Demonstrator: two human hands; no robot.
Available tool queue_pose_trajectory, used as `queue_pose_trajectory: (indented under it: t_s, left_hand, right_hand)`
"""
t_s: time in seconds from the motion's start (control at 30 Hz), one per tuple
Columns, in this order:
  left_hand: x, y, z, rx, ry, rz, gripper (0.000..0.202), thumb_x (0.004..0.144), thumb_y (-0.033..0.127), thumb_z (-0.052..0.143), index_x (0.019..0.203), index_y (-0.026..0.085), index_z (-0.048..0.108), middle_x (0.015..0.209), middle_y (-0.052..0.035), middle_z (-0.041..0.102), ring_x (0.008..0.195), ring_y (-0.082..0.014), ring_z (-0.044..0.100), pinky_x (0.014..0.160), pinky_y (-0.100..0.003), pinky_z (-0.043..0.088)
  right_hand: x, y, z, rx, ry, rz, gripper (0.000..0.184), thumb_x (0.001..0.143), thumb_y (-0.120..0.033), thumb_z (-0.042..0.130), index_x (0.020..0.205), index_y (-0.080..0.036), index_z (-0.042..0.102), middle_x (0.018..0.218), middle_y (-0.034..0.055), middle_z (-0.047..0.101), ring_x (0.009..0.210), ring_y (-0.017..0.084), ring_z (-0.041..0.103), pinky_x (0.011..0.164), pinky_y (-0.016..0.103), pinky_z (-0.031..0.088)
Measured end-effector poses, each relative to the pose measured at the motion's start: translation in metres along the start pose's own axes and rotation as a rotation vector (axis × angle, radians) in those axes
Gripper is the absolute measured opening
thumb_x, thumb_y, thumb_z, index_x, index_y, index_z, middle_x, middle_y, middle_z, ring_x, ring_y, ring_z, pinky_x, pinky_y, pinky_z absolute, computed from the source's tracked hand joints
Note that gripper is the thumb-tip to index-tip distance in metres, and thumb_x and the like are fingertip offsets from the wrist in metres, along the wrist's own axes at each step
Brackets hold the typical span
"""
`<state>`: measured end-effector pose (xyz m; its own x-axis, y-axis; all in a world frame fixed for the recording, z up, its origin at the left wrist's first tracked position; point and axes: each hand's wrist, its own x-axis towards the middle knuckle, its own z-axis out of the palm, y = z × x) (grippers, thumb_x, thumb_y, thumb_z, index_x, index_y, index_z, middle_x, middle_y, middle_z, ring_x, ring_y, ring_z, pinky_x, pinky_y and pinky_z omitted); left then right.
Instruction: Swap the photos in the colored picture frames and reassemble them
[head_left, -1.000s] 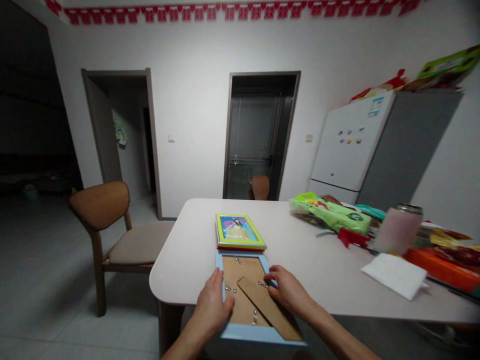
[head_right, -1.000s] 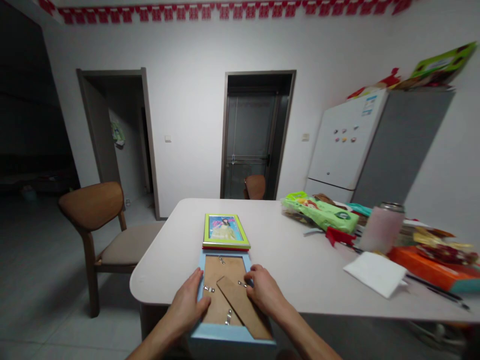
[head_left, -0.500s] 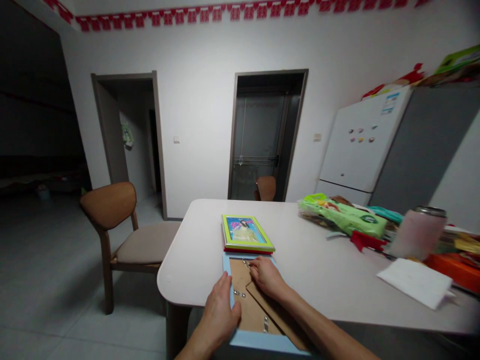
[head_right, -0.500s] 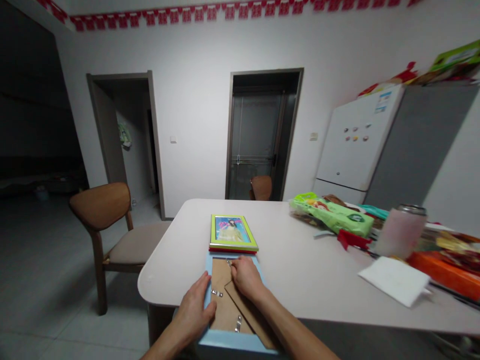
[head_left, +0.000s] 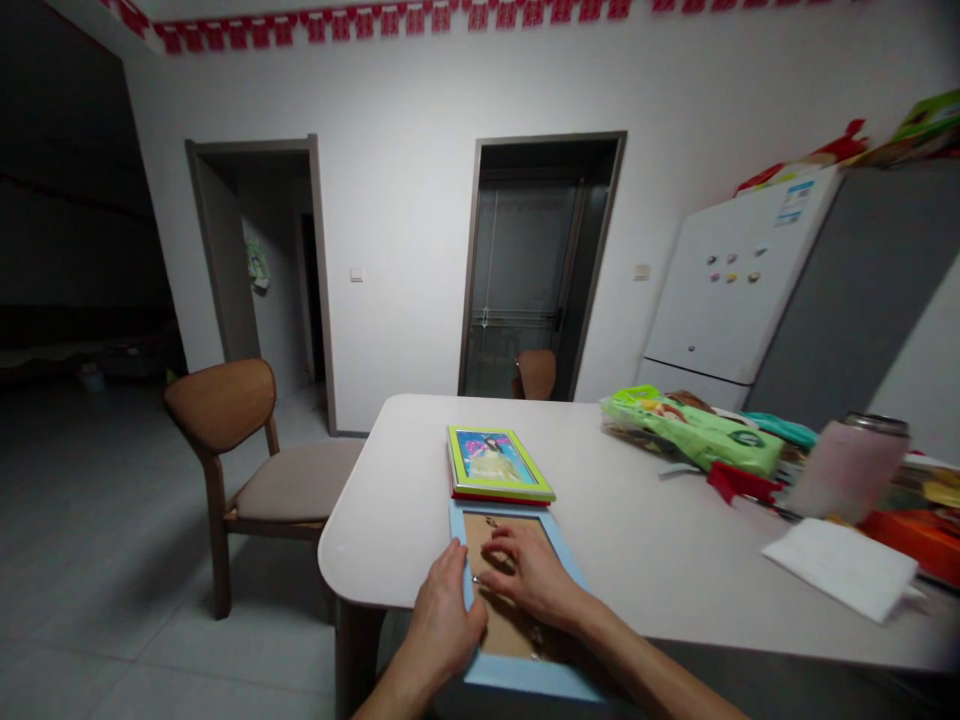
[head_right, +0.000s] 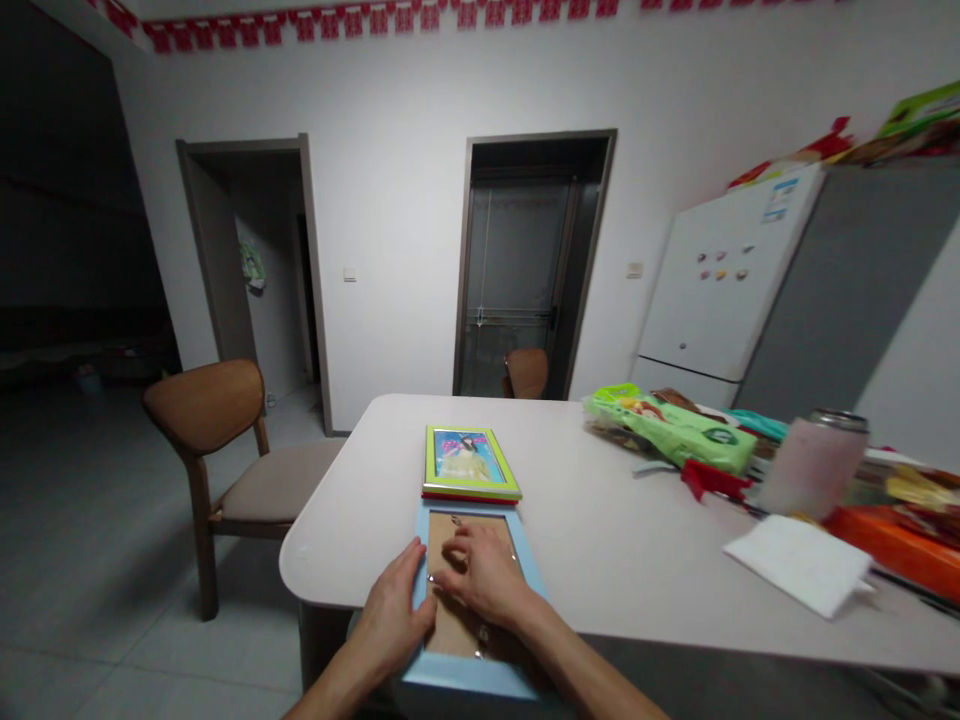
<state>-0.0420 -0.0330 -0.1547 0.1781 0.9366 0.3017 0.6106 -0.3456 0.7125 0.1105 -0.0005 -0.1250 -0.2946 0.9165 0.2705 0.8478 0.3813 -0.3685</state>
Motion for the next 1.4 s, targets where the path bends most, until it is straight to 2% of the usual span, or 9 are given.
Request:
queue_pose_trajectory:
  t_s: [0.1,0.27,0.43,0.57,0.7,0.87,1.03,1.23,1.4]
  left_hand:
    - [0.000,0.002,0.000,0.036,-0.002,0.015,0.054,0.066,0.018,0.043,0.118,0.005,0.041,0.125,-0.0132,0.040,0.115,-0.0198,0.035,0.098,-0.028,0.025]
    - [0.001,0.001,-0.001,0.038,-0.014,0.011,0.056,0.063,0.016,0.044,0.118,0.006,0.040,0.126,-0.0120,0.040,0.116,-0.0185,0.035,0.098,-0.026,0.023]
    - [0.001,0.000,-0.001,-0.004,-0.019,-0.017,0.056,0.063,0.017,0.046,0.118,0.011,0.040,0.127,-0.0098,0.038,0.116,-0.0181,0.034,0.098,-0.028,0.023]
    - [0.000,0.003,-0.001,-0.015,-0.013,-0.023,0.057,0.063,0.016,0.045,0.119,0.012,0.039,0.127,-0.0083,0.038,0.117,-0.0182,0.033,0.099,-0.029,0.022]
    - [-0.001,0.004,-0.001,0.022,-0.017,-0.013,0.056,0.064,0.017,0.044,0.119,0.009,0.039,0.127,-0.0101,0.039,0.116,-0.0180,0.033,0.099,-0.027,0.022]
    - [0.000,0.004,-0.001,0.045,-0.023,-0.010,0.055,0.065,0.017,0.044,0.119,0.009,0.039,0.127,-0.0100,0.039,0.116,-0.0174,0.034,0.098,-0.026,0.023]
    - [0.001,0.005,-0.003,0.026,-0.032,-0.022,0.055,0.066,0.019,0.045,0.119,0.005,0.038,0.126,-0.0133,0.039,0.116,-0.0178,0.034,0.098,-0.025,0.021]
    - [0.013,0.019,-0.010,-0.395,0.100,-0.149,0.038,0.060,0.028,0.058,0.095,0.014,0.057,0.103,-0.0101,0.058,0.102,-0.0234,0.047,0.090,-0.031,0.031]
    - [0.023,0.019,-0.021,-0.578,0.135,-0.220,0.036,0.066,0.041,0.051,0.089,0.014,0.054,0.075,-0.0055,0.064,0.071,-0.0184,0.059,0.065,-0.028,0.045]
  right_hand:
    - [-0.011,-0.013,0.002,0.042,0.021,-0.002,0.023,0.066,-0.038,0.054,0.080,-0.023,0.065,0.097,0.0051,0.056,0.093,0.020,0.048,0.081,0.030,0.034]
    - [-0.009,-0.015,0.000,0.078,0.039,0.040,0.020,0.070,-0.031,0.050,0.078,-0.021,0.065,0.091,0.0060,0.057,0.091,0.020,0.048,0.081,0.031,0.034]
    - [-0.030,0.004,-0.029,0.215,-0.181,-0.079,0.028,0.060,-0.024,0.059,0.087,-0.023,0.064,0.109,0.0064,0.050,0.101,0.020,0.045,0.088,0.032,0.032]
    - [-0.054,0.007,-0.042,0.281,-0.308,-0.057,0.021,0.058,-0.023,0.060,0.078,-0.024,0.066,0.122,0.0045,0.042,0.112,0.021,0.037,0.094,0.032,0.027]
    - [-0.056,0.002,-0.036,0.321,-0.242,-0.009,0.014,0.060,-0.026,0.059,0.071,-0.022,0.066,0.119,0.0048,0.044,0.112,0.020,0.038,0.094,0.030,0.027]
    - [-0.047,0.005,-0.031,0.234,-0.091,0.064,0.039,0.061,-0.029,0.056,0.099,-0.019,0.058,0.108,0.0088,0.051,0.098,0.020,0.048,0.086,0.029,0.035]
    - [-0.039,0.004,-0.029,0.103,-0.029,0.108,0.038,0.058,-0.018,0.049,0.094,-0.017,0.061,0.090,0.0077,0.059,0.085,0.019,0.053,0.078,0.027,0.039]
    - [-0.031,-0.006,-0.046,0.067,0.030,0.119,0.038,0.056,-0.017,0.049,0.092,-0.016,0.061,0.091,0.0082,0.060,0.087,0.019,0.052,0.079,0.027,0.038]
    - [-0.024,-0.038,-0.054,0.137,0.091,0.050,0.035,0.059,-0.018,0.049,0.092,-0.017,0.061,0.091,0.0078,0.059,0.087,0.018,0.052,0.079,0.027,0.038]
